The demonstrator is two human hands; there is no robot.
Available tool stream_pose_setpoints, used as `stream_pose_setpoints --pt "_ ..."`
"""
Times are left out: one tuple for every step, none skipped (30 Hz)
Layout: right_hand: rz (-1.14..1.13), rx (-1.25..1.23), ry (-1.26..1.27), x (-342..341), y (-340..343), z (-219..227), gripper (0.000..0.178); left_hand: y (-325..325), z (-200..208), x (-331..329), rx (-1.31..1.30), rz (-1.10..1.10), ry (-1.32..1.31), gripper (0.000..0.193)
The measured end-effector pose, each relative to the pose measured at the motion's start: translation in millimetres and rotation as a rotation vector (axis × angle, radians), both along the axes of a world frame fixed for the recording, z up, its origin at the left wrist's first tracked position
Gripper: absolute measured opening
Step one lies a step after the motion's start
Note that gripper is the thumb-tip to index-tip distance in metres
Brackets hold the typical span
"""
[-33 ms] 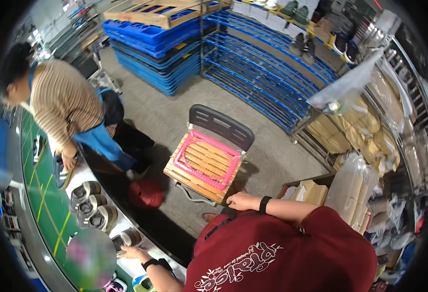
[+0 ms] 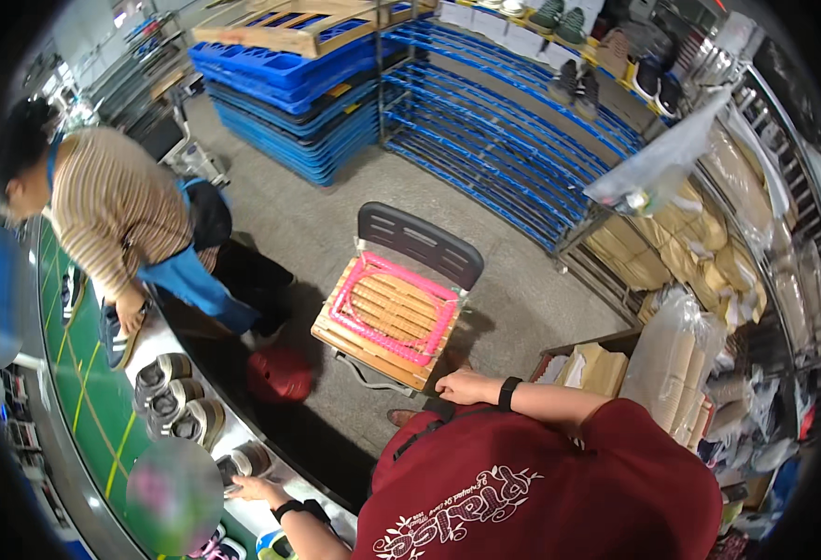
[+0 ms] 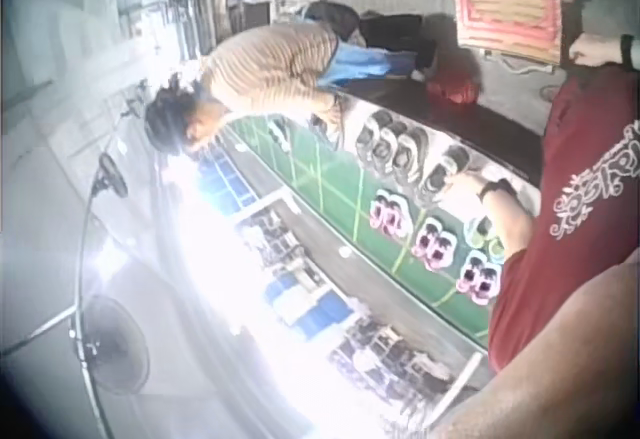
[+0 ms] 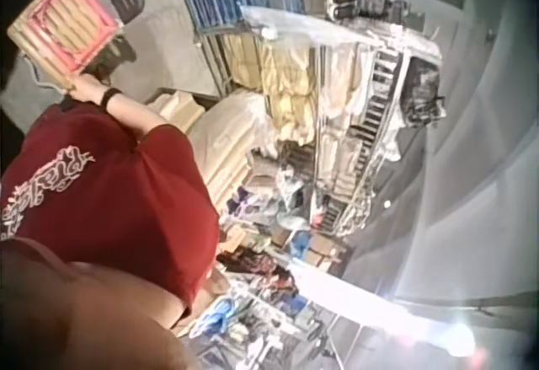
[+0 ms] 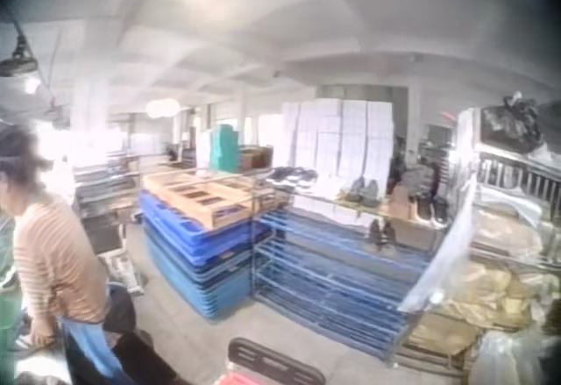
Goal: The person is inspecting and lacing shoes on a production line.
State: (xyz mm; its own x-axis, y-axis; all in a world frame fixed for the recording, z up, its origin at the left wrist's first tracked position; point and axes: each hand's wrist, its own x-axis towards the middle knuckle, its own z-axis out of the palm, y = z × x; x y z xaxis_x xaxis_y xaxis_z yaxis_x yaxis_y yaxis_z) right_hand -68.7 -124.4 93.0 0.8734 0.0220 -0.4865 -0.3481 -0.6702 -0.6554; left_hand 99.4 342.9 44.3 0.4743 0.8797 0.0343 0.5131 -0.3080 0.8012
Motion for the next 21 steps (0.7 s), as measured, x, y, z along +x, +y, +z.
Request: stream_pose_setpoints --pt "-0.018 0.022 0.0 -8 -5 1 0.027 1 2 -1 -0.002 -0.013 0.031 0.074" --pt "-0.097 0.037 0.002 -16 -13 -1 0.026 2 3 -4 0.011 -0.054 0.013 0.076" --pt "-0.135 0.0 -0.028 -16 -18 8 0.026 33 -16 -9 0.094 -0.109 -0.037 0.077" --pt "-0.25 0.013 -0.031 -23 -30 5 0.027 28 -14 -10 0.084 -0.124 -0.034 0.077" --pt "-0.363 0.027 -0.034 -32 -43 2 0.027 24 -10 -11 0.076 -0.139 -0.03 0.078" --pt "-0.458 0.045 -0.041 -36 -58 7 0.027 29 -10 -11 0.04 -0.131 0.008 0.08" --pt "-0.551 0.061 -0.048 -40 -78 12 0.027 10 11 -15 -0.004 -0.135 -0.002 0.083" --pt "-0.629 0.08 -0.064 -44 -102 13 0.027 23 -7 -12 0.034 -0.063 0.023 0.083" --pt "-0.694 0.107 -0.084 -44 -128 12 0.028 35 -13 -12 0.077 0.023 0.041 0.083" --pt "-0.886 0.273 -0.147 -52 -161 9 0.029 13 -1 -11 0.032 0.025 0.036 0.085" --pt "-1.058 0.453 -0.212 -54 -195 6 0.031 6 7 -10 -0.021 0.192 0.132 0.083" --pt "-1.222 0.605 -0.312 -55 -229 14 0.032 -24 22 -15 -0.01 0.167 0.14 0.078" --pt "-1.375 0.764 -0.415 -52 -266 25 0.034 -55 36 -22 0.003 0.15 0.143 0.073" --pt "-1.374 0.807 -0.496 -41 -307 33 0.034 -60 23 -33 0.227 0.124 0.127 0.061" --pt "-1.379 0.847 -0.58 -28 -348 37 0.033 -70 9 -41 0.451 0.093 0.115 0.05" --pt "-1.421 0.849 -0.618 -31 -392 50 0.03 -140 42 -40 0.37 -0.227 0.284 0.035" --pt "-1.421 0.892 -0.636 -11 -432 61 0.026 -181 41 -48 0.355 -0.33 -0.067 0.026" --pt "-1.425 0.946 -0.674 6 -471 65 0.026 -199 22 -49 0.289 -0.408 -0.07 0.027" --pt "-1.428 0.997 -0.714 23 -513 68 0.026 -221 8 -49 0.22 -0.488 -0.072 0.029" --pt "-1.442 0.906 -0.793 32 -558 67 0.027 -266 5 -41 0.097 -0.626 -0.072 0.03" --pt "-1.456 0.818 -0.86 41 -599 59 0.028 -321 13 -33 -0.02 -0.76 -0.064 0.033"
